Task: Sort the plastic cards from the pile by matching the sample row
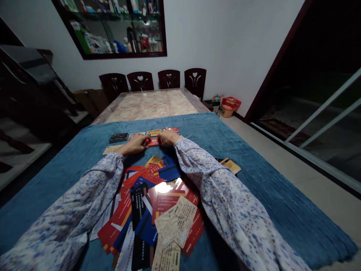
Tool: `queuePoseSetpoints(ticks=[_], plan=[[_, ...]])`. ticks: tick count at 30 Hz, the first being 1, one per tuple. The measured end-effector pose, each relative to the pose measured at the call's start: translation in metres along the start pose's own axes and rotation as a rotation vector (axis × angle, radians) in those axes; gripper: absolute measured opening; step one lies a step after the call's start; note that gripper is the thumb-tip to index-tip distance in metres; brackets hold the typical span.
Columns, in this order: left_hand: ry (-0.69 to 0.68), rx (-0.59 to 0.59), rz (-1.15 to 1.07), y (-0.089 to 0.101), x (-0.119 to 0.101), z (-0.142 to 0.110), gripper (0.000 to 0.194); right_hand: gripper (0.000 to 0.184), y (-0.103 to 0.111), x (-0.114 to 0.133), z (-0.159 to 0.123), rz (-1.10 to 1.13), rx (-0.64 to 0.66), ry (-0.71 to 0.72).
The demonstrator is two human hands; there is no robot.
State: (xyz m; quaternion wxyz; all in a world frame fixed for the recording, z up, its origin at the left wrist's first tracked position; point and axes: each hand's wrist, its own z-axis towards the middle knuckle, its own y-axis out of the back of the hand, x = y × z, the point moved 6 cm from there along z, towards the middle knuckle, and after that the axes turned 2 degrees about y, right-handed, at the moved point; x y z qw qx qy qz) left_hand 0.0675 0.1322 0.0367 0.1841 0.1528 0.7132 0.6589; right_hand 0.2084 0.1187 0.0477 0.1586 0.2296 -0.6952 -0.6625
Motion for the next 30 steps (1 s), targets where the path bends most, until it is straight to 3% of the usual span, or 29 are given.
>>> queuePoseSetpoints(ticks=[15,30], plan=[[-0.004,0.017,0.017,-0.001,0.003,-0.001,0.031,0.038,0.001,-0.002,-0.003,0.001,-0.01,-0.031],[-0.086,-0.091,-0.035,0.006,0.001,-0.009,0.033,0.046,0.016,-0.004,-0.019,0.05,-0.062,-0.003]])
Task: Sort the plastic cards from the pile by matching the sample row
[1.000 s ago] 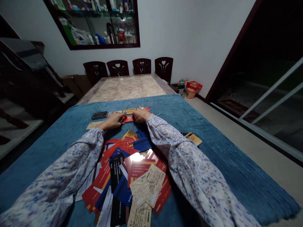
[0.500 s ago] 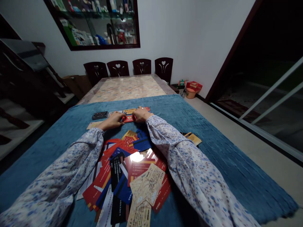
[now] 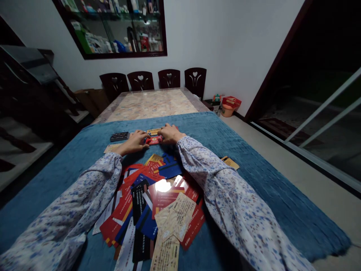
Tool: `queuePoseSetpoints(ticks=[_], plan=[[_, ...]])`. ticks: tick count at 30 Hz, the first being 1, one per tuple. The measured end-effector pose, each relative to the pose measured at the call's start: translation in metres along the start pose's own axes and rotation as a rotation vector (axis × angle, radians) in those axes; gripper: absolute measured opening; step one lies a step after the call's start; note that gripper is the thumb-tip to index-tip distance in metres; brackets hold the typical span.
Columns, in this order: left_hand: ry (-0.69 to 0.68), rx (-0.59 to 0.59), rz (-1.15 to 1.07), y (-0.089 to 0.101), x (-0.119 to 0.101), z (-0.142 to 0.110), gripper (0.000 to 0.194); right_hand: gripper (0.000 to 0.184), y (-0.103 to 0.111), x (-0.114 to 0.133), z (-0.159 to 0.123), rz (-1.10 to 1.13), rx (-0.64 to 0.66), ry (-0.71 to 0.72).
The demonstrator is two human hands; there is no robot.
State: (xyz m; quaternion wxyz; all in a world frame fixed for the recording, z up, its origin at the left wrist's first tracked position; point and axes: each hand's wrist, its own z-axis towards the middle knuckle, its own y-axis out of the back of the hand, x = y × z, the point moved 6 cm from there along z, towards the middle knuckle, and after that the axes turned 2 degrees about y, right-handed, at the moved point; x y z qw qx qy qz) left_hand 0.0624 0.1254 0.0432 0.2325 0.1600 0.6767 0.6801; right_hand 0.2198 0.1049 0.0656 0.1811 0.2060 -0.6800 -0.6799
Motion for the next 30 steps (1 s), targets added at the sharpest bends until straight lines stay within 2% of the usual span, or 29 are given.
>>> queuePoseSetpoints(ticks=[11,23,30], plan=[[-0.093,-0.139,-0.004,0.011,-0.024,-0.015,0.027,0.032,0.007,0.0,-0.023,-0.009,-0.093,0.011],[-0.201,-0.149,-0.052,0.008,-0.061,-0.036,0.029,0.028,0.015,0.004,-0.061,0.008,-0.125,0.013],[-0.242,-0.128,-0.06,0.003,-0.082,-0.046,0.028,0.024,0.013,0.008,-0.085,0.04,-0.14,0.043]])
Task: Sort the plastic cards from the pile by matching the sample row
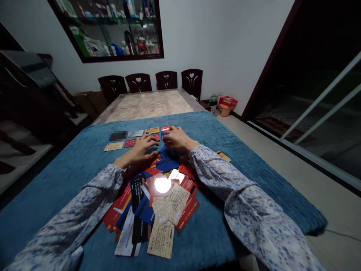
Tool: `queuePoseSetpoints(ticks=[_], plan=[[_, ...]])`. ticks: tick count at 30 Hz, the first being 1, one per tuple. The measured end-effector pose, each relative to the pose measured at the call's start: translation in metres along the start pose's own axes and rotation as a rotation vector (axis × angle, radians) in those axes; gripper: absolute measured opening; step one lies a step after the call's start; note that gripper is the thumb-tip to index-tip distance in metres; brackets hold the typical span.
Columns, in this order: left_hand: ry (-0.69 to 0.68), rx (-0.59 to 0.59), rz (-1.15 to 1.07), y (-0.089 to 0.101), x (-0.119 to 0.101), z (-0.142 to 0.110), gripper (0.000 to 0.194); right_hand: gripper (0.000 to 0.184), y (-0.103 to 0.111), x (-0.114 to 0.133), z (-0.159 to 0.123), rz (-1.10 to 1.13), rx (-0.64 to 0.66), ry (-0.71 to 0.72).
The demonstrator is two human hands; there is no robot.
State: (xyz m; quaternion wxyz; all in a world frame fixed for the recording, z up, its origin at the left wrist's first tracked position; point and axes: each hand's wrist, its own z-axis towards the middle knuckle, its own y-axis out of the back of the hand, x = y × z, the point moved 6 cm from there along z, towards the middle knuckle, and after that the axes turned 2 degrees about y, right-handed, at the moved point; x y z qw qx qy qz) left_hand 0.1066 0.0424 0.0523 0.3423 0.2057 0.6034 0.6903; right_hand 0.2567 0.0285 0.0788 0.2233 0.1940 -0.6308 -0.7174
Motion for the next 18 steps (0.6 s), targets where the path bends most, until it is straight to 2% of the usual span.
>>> queuePoseSetpoints(ticks=[3,12,18], plan=[[-0.002,0.028,-0.01,-0.005,-0.004,-0.001,0.031,0.023,-0.005,0.0,-0.009,0.028,0.009,0.028],[-0.017,0.157,0.002,-0.015,-0.018,-0.006,0.059,0.023,-0.025,-0.005,-0.03,0.11,-0.003,0.098],[-0.009,0.158,0.016,-0.016,-0.019,-0.008,0.057,0.026,-0.031,-0.001,-0.044,0.219,-0.012,0.19]])
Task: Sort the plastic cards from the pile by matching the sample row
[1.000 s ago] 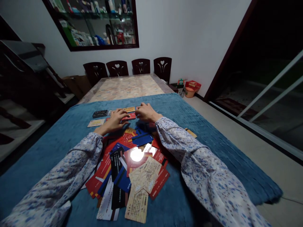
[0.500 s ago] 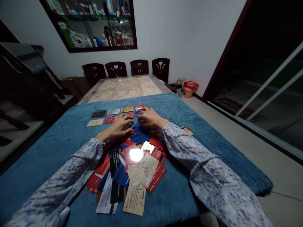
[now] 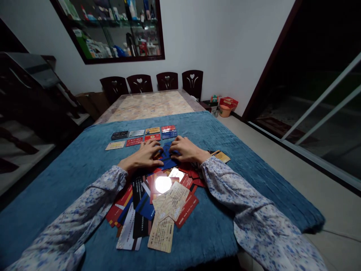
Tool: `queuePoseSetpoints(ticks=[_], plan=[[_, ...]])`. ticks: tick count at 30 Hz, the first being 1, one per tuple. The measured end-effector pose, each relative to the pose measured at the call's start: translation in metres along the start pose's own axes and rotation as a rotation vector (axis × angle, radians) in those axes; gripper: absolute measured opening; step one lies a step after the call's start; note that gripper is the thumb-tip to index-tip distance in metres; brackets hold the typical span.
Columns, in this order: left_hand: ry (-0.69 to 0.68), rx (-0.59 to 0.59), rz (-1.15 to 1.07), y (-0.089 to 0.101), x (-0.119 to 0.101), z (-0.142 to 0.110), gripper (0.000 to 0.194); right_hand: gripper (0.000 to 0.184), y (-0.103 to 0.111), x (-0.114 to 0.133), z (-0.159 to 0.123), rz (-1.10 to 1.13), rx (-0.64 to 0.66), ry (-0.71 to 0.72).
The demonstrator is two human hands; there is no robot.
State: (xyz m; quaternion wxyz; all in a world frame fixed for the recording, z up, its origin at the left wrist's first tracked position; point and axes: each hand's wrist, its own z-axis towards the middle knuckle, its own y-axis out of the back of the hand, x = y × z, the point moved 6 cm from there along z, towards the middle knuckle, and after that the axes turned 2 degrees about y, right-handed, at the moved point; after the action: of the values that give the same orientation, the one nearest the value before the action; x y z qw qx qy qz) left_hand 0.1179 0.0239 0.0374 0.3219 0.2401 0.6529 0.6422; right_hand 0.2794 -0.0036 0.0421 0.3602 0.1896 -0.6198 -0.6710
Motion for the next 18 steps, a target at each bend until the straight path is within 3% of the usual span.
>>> queuePoseSetpoints(ticks=[8,15,18], plan=[[0.007,-0.038,0.008,0.0,-0.001,-0.001,0.042,0.045,-0.008,0.007,-0.009,0.042,-0.006,0.047],[-0.023,-0.119,0.02,0.004,0.005,-0.006,0.033,0.041,-0.012,0.002,-0.011,0.04,-0.081,0.105],[-0.05,-0.094,0.009,0.008,0.002,-0.009,0.027,0.037,-0.012,0.001,-0.011,0.043,-0.112,0.125]])
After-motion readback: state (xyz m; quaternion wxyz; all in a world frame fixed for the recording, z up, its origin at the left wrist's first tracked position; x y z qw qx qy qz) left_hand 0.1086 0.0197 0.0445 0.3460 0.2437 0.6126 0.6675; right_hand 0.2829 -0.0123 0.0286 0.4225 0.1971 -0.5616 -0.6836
